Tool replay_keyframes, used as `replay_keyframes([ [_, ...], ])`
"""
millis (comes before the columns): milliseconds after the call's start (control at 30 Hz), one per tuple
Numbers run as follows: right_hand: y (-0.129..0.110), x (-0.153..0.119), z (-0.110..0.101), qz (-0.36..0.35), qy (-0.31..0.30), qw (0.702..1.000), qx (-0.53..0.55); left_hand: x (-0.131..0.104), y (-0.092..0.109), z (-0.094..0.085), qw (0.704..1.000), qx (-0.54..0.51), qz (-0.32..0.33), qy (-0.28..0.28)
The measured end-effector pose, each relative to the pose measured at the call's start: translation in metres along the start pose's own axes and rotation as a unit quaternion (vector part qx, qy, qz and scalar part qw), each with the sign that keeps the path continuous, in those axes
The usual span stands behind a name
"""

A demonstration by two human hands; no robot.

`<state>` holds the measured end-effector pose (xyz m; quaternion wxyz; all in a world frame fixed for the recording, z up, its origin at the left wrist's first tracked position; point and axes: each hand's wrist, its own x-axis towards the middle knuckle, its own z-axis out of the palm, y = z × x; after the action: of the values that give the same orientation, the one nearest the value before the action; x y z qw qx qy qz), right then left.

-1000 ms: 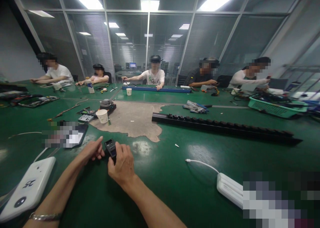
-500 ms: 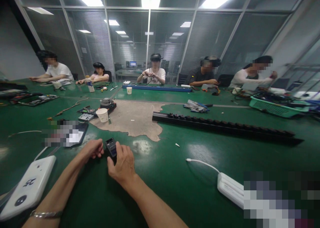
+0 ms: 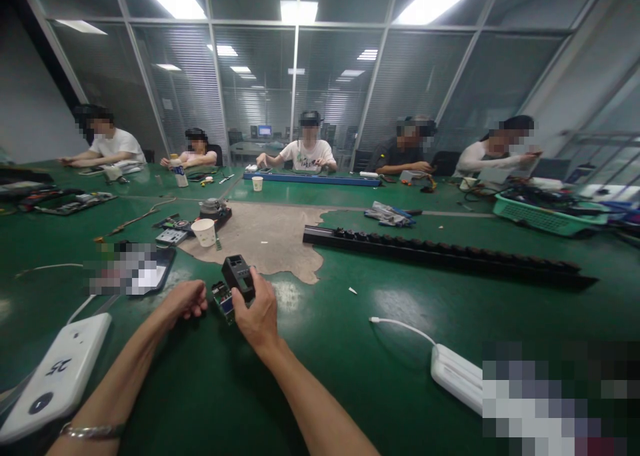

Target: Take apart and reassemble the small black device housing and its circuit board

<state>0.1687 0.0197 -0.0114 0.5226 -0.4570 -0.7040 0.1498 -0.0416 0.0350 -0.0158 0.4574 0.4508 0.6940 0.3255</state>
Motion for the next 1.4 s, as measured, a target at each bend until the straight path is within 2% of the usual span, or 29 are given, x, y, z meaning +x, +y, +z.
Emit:
replay_keyframes([
  [300,0.027,0.008,0.001,0.069,0.018,0.997,-0.027,0.000,-0.001,0.000,1.000,-0.025,0.012,-0.009],
  [400,0.032,0.006,0.002,0.065,0.005,0.996,-0.061,-0.001,-0.002,-0.001,0.999,-0.026,0.020,-0.013],
  [533,0.037,0.003,0.004,0.026,-0.030,0.994,-0.105,-0.003,-0.002,-0.001,0.999,-0.026,0.031,-0.020],
  [633,0.038,0.002,0.004,0.005,-0.028,0.992,-0.121,-0.003,-0.001,-0.001,0.999,-0.027,0.027,-0.017],
  [833,0.029,0.002,0.004,-0.023,0.005,0.994,-0.111,-0.004,0.000,-0.001,0.998,-0.052,0.027,0.001],
  [1000,0.032,0.000,0.004,-0.021,-0.027,0.994,-0.101,-0.008,0.003,0.000,0.999,-0.048,0.022,0.010],
  [1100,0.029,0.003,0.002,-0.008,-0.015,0.997,-0.072,-0.008,0.003,0.000,0.999,-0.039,0.023,0.007],
  [1233,0.009,0.007,-0.005,-0.023,0.023,0.999,-0.017,-0.004,0.001,0.000,0.999,-0.032,0.016,0.014],
  [1400,-0.018,0.002,-0.010,-0.089,-0.026,0.996,0.005,-0.002,-0.002,-0.002,0.998,-0.045,0.032,0.004],
])
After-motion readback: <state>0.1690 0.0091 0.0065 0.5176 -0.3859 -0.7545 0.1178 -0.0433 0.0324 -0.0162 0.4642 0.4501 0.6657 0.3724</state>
